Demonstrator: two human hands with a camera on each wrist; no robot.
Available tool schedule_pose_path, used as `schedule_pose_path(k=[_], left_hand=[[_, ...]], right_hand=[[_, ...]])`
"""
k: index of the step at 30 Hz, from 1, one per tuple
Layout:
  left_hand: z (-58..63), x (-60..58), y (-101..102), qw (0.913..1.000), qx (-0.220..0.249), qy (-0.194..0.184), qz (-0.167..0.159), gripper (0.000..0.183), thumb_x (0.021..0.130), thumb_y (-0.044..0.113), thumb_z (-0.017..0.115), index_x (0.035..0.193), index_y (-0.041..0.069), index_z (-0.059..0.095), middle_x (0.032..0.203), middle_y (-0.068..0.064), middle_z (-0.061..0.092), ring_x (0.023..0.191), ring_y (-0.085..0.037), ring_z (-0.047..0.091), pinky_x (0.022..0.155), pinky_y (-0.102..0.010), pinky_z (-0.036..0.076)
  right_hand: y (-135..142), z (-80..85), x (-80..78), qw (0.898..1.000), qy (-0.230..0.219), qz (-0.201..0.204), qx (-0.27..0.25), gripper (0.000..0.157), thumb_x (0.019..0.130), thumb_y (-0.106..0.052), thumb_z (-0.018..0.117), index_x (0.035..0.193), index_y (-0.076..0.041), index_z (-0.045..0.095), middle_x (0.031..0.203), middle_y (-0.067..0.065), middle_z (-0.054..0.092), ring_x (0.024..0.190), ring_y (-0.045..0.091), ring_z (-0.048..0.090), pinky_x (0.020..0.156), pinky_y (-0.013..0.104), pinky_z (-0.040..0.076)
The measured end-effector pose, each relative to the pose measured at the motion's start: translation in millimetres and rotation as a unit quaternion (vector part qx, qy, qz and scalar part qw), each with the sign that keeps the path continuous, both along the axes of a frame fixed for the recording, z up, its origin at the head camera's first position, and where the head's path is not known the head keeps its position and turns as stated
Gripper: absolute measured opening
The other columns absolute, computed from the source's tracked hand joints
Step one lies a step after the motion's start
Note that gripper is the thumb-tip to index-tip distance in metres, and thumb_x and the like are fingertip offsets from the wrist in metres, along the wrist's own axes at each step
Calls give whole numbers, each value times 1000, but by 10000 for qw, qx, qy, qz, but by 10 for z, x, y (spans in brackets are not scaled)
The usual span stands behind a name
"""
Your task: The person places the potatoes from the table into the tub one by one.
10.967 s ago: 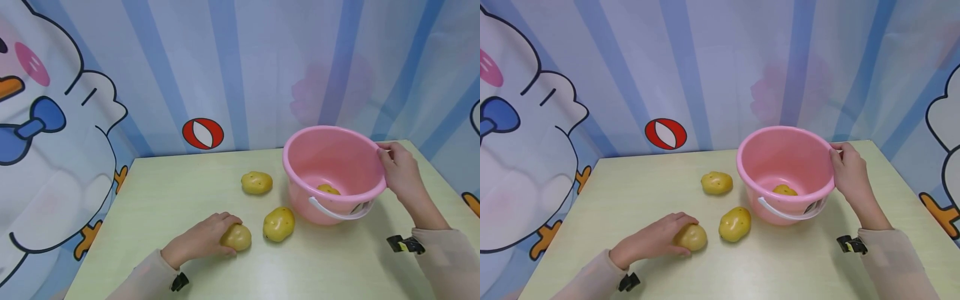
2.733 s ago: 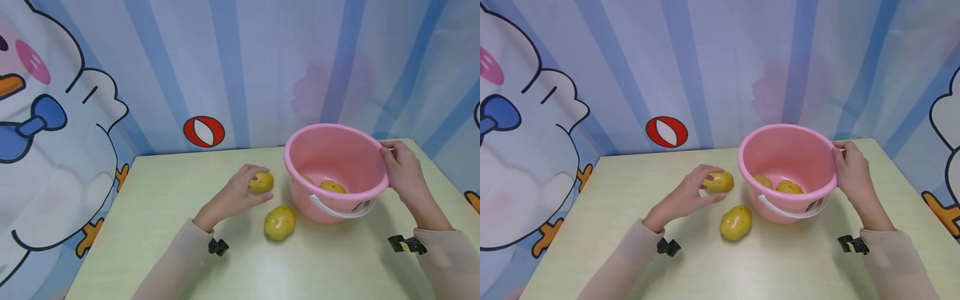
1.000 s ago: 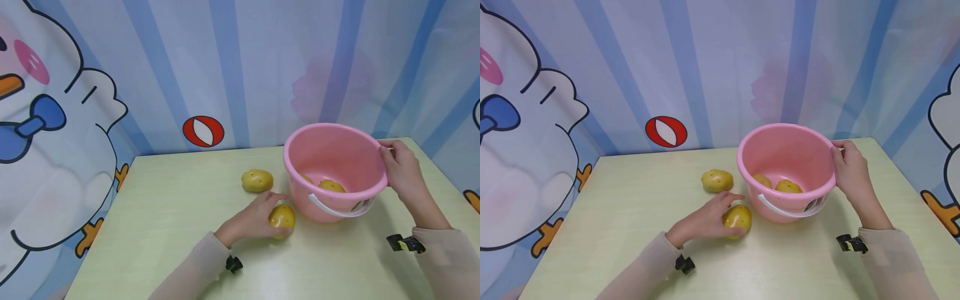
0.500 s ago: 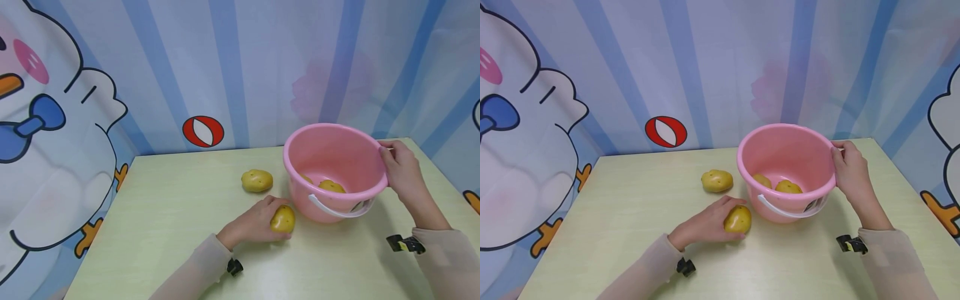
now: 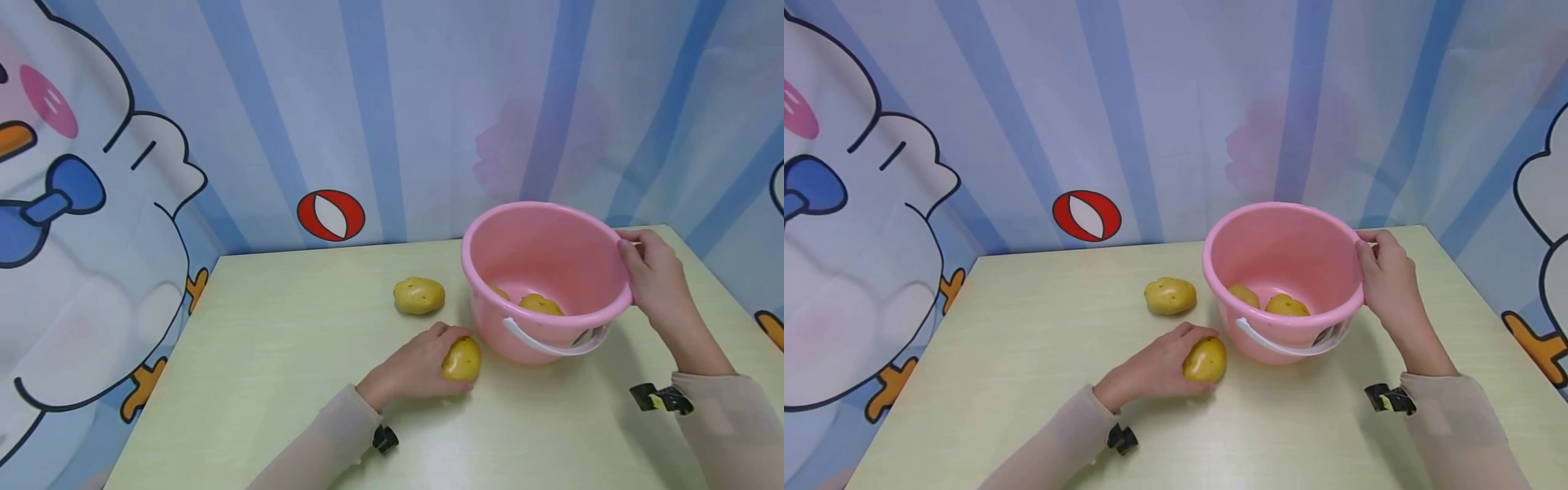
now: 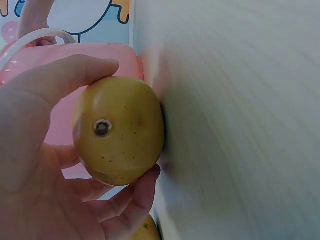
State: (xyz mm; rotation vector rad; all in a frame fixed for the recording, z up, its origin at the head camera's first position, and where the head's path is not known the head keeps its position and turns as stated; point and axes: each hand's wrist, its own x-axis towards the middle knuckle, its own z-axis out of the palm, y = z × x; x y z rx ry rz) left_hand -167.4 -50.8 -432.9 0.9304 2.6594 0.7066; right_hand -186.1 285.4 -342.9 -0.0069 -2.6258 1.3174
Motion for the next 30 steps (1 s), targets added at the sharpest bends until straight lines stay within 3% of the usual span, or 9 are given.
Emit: schedule_pose_path(k=[30], left_hand=[[32,19,-39,9983,400,-137,406,70,83,41,75,143,21,46,123,-2,49,99,-14,51,82,-29,48]], right_hand=[[7,-3,-6,10000,2,8,69,55,109,-31,30,146,10,35,114,30,52,66,6,58,52,25,53]])
